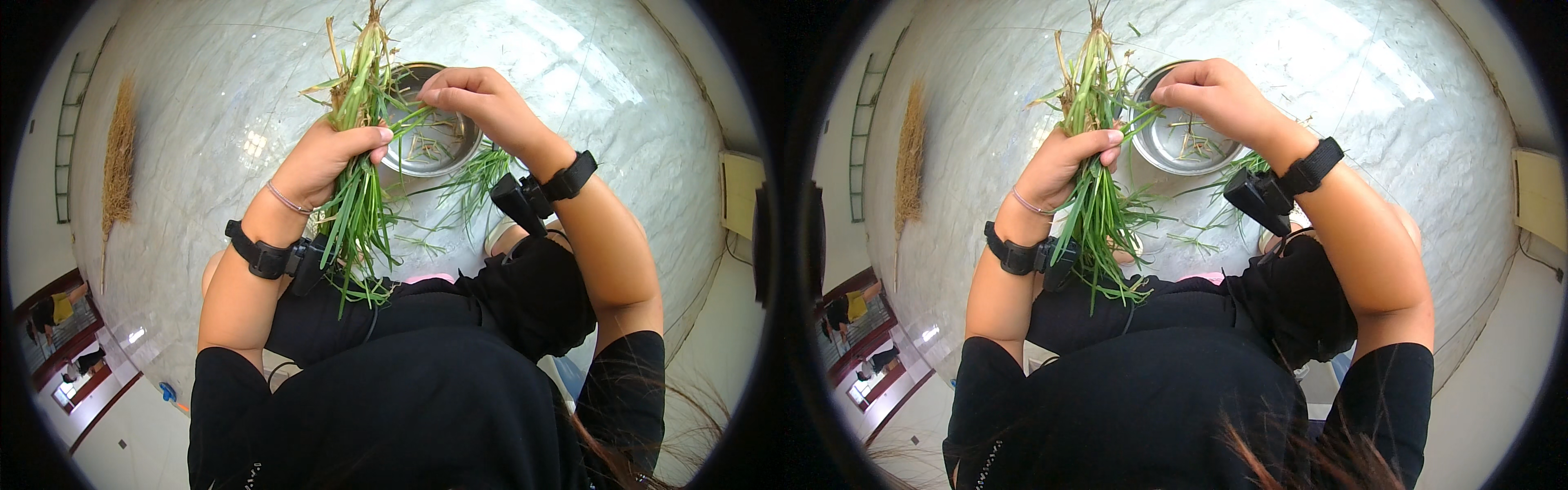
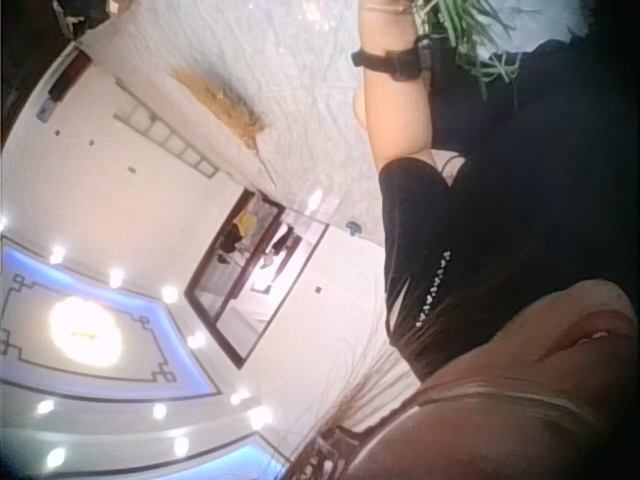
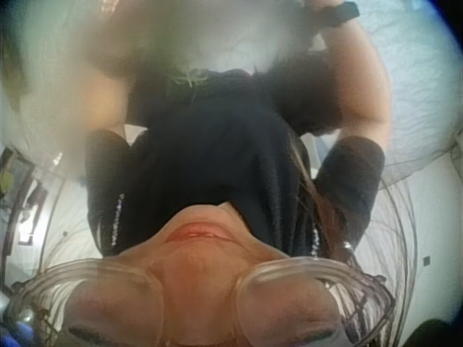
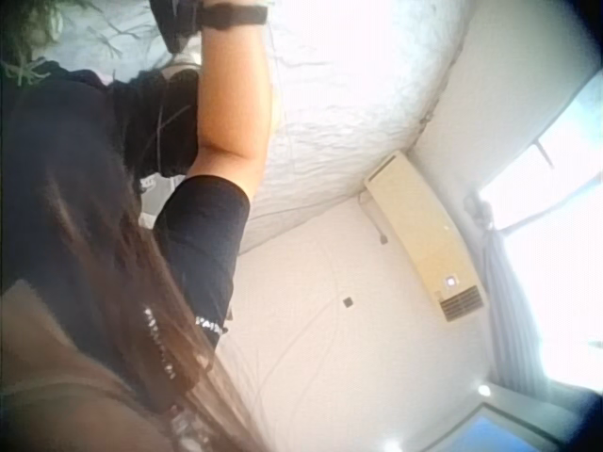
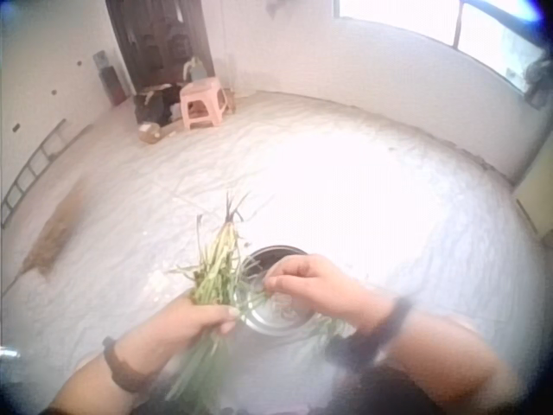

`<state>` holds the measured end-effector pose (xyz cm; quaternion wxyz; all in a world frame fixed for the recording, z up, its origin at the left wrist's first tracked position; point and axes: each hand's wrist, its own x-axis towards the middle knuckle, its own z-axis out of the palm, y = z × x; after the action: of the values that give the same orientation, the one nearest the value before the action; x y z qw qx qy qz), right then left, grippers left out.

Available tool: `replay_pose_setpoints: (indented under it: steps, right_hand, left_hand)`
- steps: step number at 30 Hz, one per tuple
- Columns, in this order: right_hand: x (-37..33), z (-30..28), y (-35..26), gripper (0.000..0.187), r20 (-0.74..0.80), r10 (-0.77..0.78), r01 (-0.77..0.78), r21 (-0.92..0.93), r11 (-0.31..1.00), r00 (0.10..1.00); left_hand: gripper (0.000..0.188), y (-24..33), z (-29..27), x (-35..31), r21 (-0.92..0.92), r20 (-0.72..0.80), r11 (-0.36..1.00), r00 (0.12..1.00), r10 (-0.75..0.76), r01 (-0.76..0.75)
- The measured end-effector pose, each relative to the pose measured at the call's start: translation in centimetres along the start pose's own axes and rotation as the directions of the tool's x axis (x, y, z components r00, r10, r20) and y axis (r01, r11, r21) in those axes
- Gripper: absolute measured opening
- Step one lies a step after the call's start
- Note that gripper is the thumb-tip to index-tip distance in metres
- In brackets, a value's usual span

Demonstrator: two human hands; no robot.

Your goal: The person sits on the floor and sorts through a bundle of green stalks by hand, picking out individual pieces and placing them into a metal pot.

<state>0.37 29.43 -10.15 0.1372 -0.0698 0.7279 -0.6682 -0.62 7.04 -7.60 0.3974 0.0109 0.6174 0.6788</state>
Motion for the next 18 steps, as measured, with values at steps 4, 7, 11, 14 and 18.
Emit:
replay_pose_setpoints:
  steps: [4, 7, 11, 14, 18]
  right_hand:
    - [0.4, -0.5, -0.2, 0.022, -0.168, 0.105, -0.119, -0.078, 0.990, 0.980]
    - [0.7, -0.7, 0.1, 0.020, -0.271, -0.104, -0.024, -0.430, 0.903, 0.957]
    - [0.8, -0.8, 1.3, 0.018, -0.290, -0.425, 0.030, -0.797, 0.603, 0.857]
    - [0.9, -2.0, 1.6, 0.018, -0.322, -0.427, -0.039, -0.833, 0.552, 0.845]
    - [0.7, -2.8, 0.3, 0.022, -0.351, -0.326, -0.121, -0.821, 0.559, 0.878]
  left_hand:
    - [0.008, 0.0, -0.1, 0.0, 0.006, -0.039, 1.000, 0.999, -0.006, 0.007]
    - [0.008, -0.2, -0.4, 0.2, -0.007, -0.049, 1.000, 0.999, -0.005, 0.004]
    - [0.008, -0.1, -0.3, 0.2, -0.022, -0.062, 1.000, 0.998, 0.016, -0.017]
    - [0.007, 0.0, -0.7, 0.1, 0.007, -0.043, 1.000, 0.999, 0.023, -0.023]
    - [0.007, 0.0, -0.6, 0.0, 0.021, -0.072, 1.000, 0.997, 0.021, -0.019]
